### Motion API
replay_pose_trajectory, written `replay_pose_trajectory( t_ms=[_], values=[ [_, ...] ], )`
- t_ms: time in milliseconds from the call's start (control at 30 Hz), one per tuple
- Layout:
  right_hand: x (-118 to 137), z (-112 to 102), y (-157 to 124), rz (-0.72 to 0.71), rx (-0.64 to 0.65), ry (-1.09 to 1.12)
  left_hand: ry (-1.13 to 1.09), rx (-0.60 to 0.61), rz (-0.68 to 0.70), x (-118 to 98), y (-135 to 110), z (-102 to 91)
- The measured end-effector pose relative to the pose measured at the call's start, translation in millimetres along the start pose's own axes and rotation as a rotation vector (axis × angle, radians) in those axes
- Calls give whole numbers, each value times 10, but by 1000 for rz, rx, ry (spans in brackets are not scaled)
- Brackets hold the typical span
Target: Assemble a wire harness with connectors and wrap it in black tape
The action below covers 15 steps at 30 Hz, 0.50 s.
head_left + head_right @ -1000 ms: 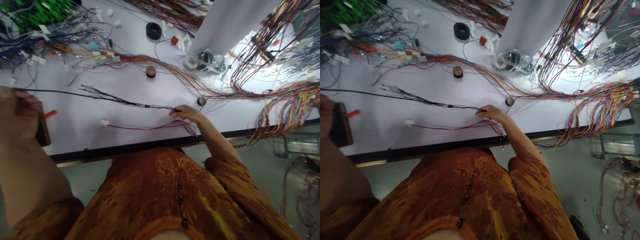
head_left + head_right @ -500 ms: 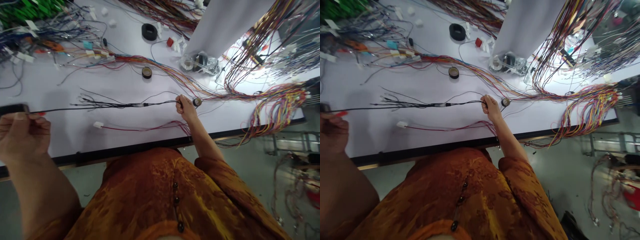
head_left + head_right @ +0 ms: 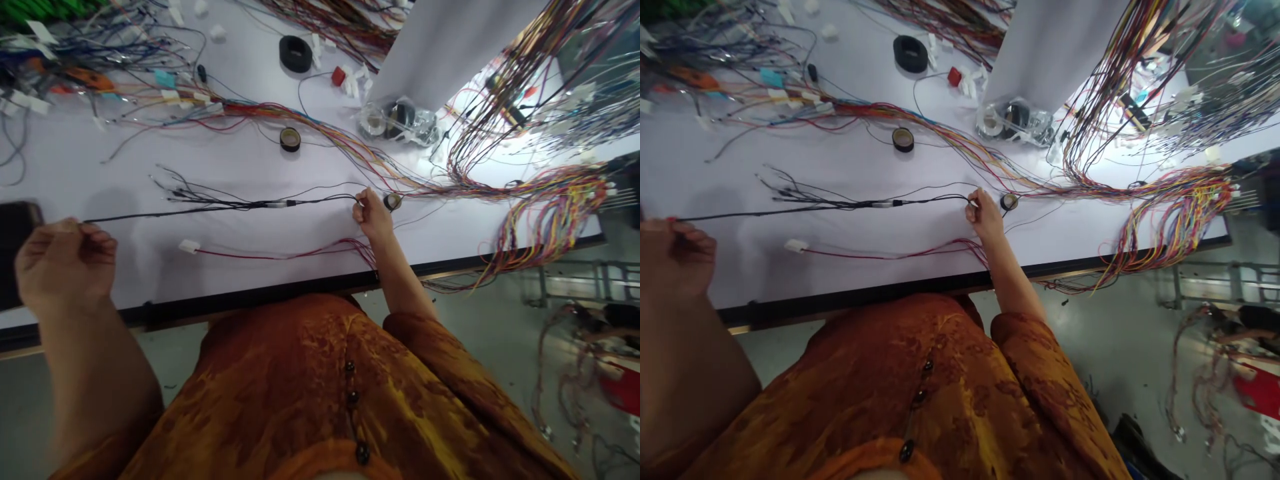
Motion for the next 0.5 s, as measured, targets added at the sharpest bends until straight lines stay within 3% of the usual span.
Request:
replay_pose_trajectory(
  t_ms=[67,167,333,400,500],
  values=[
    [30,-15,-11,-10,77,-68,-128,-67,9,-13,-4,-43],
    [73,47,-79,-70,189,-313,-119,-69,29,-38,35,-32],
    [162,264,-171,-383,201,-720,-143,-66,91,-150,56,53],
    [152,314,-167,-409,197,-688,-126,-68,96,-180,62,62],
    [84,301,-99,-267,155,-460,-100,-91,120,-185,91,43]
  ],
)
Point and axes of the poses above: each hand's wrist, its own y-axis towards the middle knuckle, its own z-axis out of the palm, x = y × z, the point moved 4 cm from there along y, towards the middle knuckle, and after that the axes turned 1 degree about -z, right-handed, at the moved point
